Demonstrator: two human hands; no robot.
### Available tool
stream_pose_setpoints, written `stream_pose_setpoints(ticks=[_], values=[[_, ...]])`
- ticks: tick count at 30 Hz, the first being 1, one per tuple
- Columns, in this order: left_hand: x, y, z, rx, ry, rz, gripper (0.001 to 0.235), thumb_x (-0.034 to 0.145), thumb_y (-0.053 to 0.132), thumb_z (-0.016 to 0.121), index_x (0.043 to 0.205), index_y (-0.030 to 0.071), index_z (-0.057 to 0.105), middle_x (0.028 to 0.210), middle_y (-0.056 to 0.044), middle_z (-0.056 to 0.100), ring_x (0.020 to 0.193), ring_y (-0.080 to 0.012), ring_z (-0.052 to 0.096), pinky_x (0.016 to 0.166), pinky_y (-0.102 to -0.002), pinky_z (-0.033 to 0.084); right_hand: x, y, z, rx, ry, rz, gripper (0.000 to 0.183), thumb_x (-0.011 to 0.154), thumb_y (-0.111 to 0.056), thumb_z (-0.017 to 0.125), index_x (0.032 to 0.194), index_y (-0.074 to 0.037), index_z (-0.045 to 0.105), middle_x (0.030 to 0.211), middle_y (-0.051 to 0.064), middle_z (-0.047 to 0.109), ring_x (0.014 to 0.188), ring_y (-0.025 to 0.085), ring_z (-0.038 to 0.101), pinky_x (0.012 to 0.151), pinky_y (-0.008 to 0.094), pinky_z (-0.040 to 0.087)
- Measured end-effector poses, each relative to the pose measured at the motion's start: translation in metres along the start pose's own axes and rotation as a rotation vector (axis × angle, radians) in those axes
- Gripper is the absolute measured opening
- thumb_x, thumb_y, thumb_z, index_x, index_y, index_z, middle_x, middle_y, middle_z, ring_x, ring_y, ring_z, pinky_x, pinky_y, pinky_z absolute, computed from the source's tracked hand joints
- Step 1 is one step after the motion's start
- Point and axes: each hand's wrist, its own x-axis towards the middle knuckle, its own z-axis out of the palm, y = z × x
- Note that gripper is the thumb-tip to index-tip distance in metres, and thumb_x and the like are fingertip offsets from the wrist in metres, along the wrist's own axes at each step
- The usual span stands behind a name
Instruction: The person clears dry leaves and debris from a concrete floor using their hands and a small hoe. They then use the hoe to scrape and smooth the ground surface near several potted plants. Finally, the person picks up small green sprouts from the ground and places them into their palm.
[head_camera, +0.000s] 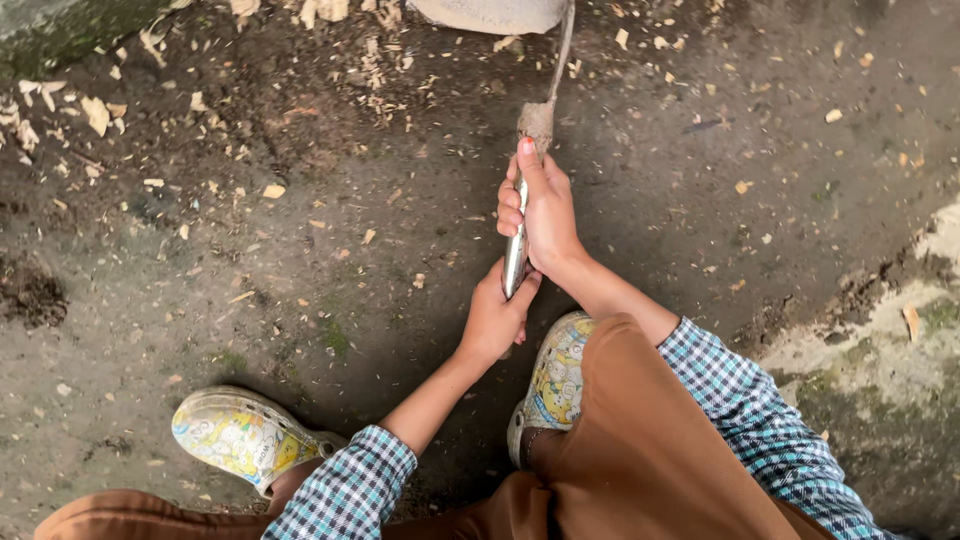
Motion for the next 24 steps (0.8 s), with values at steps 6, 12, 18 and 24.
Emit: stream_pose_setpoints(ticks=[6, 12, 18, 24], values=[[-0.01, -0.017, -0.012, -0.045, 0.053, -0.051, 0.02, 0.099, 0.02, 0.061, 0.106, 0.0, 0.059, 0.055, -0.003, 0.054, 0.037, -0.0117, 0.053, 0.036, -0.029, 0.044, -0.004, 0.021, 0.019, -0.114, -0.042, 0.117, 0.041, 0.102, -0.05, 0.056, 0.092, -0.011, 0.046, 0.063, 0.0, 0.043, 0.046, 0.008, 0.038, 0.04, 0.025, 0.033], [-0.008, -0.01, -0.014, -0.043, 0.039, -0.012, 0.021, 0.098, 0.021, 0.061, 0.108, 0.002, 0.059, 0.058, -0.002, 0.055, 0.038, -0.0102, 0.051, 0.036, -0.028, 0.043, -0.004, 0.011, 0.019, -0.121, 0.031, -0.026, 0.041, 0.104, -0.049, 0.054, 0.093, -0.011, 0.046, 0.065, 0.001, 0.045, 0.048, 0.008, 0.04, 0.042, 0.025, 0.034], [-0.008, -0.015, -0.002, -0.13, 0.018, -0.039, 0.021, 0.099, 0.019, 0.061, 0.108, 0.001, 0.059, 0.058, -0.001, 0.053, 0.039, -0.0106, 0.051, 0.036, -0.028, 0.044, -0.005, 0.007, 0.016, -0.107, -0.038, 0.083, 0.039, 0.103, -0.048, 0.056, 0.093, -0.011, 0.047, 0.065, 0.0, 0.044, 0.047, 0.007, 0.038, 0.041, 0.024, 0.032], [-0.012, -0.022, 0.002, -0.031, -0.015, -0.042, 0.022, 0.1, 0.021, 0.061, 0.109, 0.002, 0.06, 0.06, -0.001, 0.054, 0.042, -0.01, 0.055, 0.039, -0.027, 0.048, -0.014, 0.008, 0.003, -0.112, 0.051, 0.05, 0.04, 0.104, -0.048, 0.054, 0.091, -0.011, 0.046, 0.063, 0.0, 0.043, 0.046, 0.008, 0.039, 0.04, 0.026, 0.033]])
